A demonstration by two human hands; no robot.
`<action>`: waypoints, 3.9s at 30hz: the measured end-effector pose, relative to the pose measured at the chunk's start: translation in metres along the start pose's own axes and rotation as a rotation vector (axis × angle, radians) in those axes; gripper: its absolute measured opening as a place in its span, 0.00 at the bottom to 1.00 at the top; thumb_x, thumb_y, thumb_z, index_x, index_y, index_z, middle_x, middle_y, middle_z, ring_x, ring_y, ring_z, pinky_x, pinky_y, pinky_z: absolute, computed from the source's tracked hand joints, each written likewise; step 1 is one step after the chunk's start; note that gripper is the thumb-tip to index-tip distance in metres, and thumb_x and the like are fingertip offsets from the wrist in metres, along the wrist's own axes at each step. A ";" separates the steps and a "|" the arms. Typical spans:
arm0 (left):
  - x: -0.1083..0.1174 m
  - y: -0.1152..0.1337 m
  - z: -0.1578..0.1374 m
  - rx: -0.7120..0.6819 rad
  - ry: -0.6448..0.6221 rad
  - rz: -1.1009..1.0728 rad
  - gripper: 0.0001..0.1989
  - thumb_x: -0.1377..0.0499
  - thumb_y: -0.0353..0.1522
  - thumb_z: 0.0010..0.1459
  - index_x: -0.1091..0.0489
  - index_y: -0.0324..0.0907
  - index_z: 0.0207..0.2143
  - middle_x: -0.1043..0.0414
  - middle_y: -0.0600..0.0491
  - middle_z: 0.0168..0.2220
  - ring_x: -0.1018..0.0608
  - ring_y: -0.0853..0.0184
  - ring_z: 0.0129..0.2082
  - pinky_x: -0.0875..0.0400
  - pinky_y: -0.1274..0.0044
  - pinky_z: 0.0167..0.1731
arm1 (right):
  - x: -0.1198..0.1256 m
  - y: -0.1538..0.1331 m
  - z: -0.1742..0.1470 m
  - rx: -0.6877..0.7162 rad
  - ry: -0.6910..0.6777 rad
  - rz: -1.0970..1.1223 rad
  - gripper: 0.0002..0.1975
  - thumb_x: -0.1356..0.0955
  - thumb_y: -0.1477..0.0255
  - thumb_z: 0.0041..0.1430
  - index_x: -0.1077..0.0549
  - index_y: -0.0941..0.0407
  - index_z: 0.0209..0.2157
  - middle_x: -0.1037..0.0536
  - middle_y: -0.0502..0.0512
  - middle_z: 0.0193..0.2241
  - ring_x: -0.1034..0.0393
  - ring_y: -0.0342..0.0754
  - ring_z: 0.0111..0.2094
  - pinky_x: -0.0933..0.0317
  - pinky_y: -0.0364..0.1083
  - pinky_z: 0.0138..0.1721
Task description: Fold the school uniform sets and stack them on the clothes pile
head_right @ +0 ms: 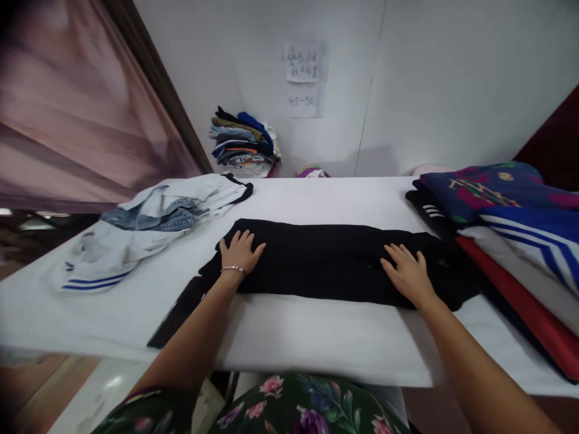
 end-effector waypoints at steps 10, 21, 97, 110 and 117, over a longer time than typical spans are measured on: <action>0.001 -0.016 0.003 0.083 0.034 -0.098 0.26 0.54 0.46 0.61 0.35 0.45 0.56 0.45 0.51 0.64 0.44 0.56 0.64 0.53 0.53 0.59 | 0.033 -0.028 -0.017 -0.055 0.351 0.710 0.12 0.36 0.68 0.58 0.24 0.55 0.40 0.21 0.54 0.39 0.27 0.49 0.40 0.33 0.52 0.46; 0.001 -0.017 0.004 0.067 0.038 -0.117 0.27 0.54 0.45 0.60 0.35 0.42 0.56 0.45 0.49 0.64 0.43 0.54 0.63 0.53 0.52 0.59 | 0.012 -0.050 -0.024 0.185 0.220 0.441 0.09 0.35 0.70 0.60 0.23 0.51 0.37 0.27 0.55 0.51 0.38 0.53 0.57 0.42 0.58 0.57; 0.018 -0.123 0.026 0.373 -0.102 -0.245 0.18 0.44 0.39 0.52 0.26 0.39 0.42 0.27 0.41 0.49 0.26 0.53 0.48 0.33 0.70 0.44 | -0.042 -0.149 0.017 0.617 -0.130 0.124 0.18 0.39 0.58 0.62 0.25 0.49 0.47 0.28 0.54 0.54 0.40 0.57 0.59 0.50 0.65 0.59; -0.018 -0.002 0.121 -0.196 -0.237 -0.044 0.19 0.53 0.40 0.62 0.32 0.48 0.52 0.34 0.49 0.58 0.40 0.58 0.61 0.56 0.57 0.60 | -0.016 -0.071 0.120 0.169 -0.224 0.174 0.22 0.39 0.58 0.59 0.23 0.56 0.44 0.25 0.58 0.51 0.32 0.56 0.52 0.40 0.55 0.56; -0.027 -0.008 0.136 -0.282 -0.299 0.095 0.26 0.48 0.49 0.56 0.27 0.39 0.44 0.29 0.41 0.50 0.30 0.52 0.53 0.45 0.61 0.55 | -0.042 -0.005 0.127 0.022 -0.498 -0.048 0.30 0.38 0.47 0.53 0.24 0.55 0.45 0.21 0.59 0.43 0.28 0.57 0.46 0.35 0.50 0.47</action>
Point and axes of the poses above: each hand's wrist, its own z-axis towards the middle knuckle, its own x-axis out of the back of the hand, y = z × x, the point moved 9 cm from there along z, towards the middle knuckle
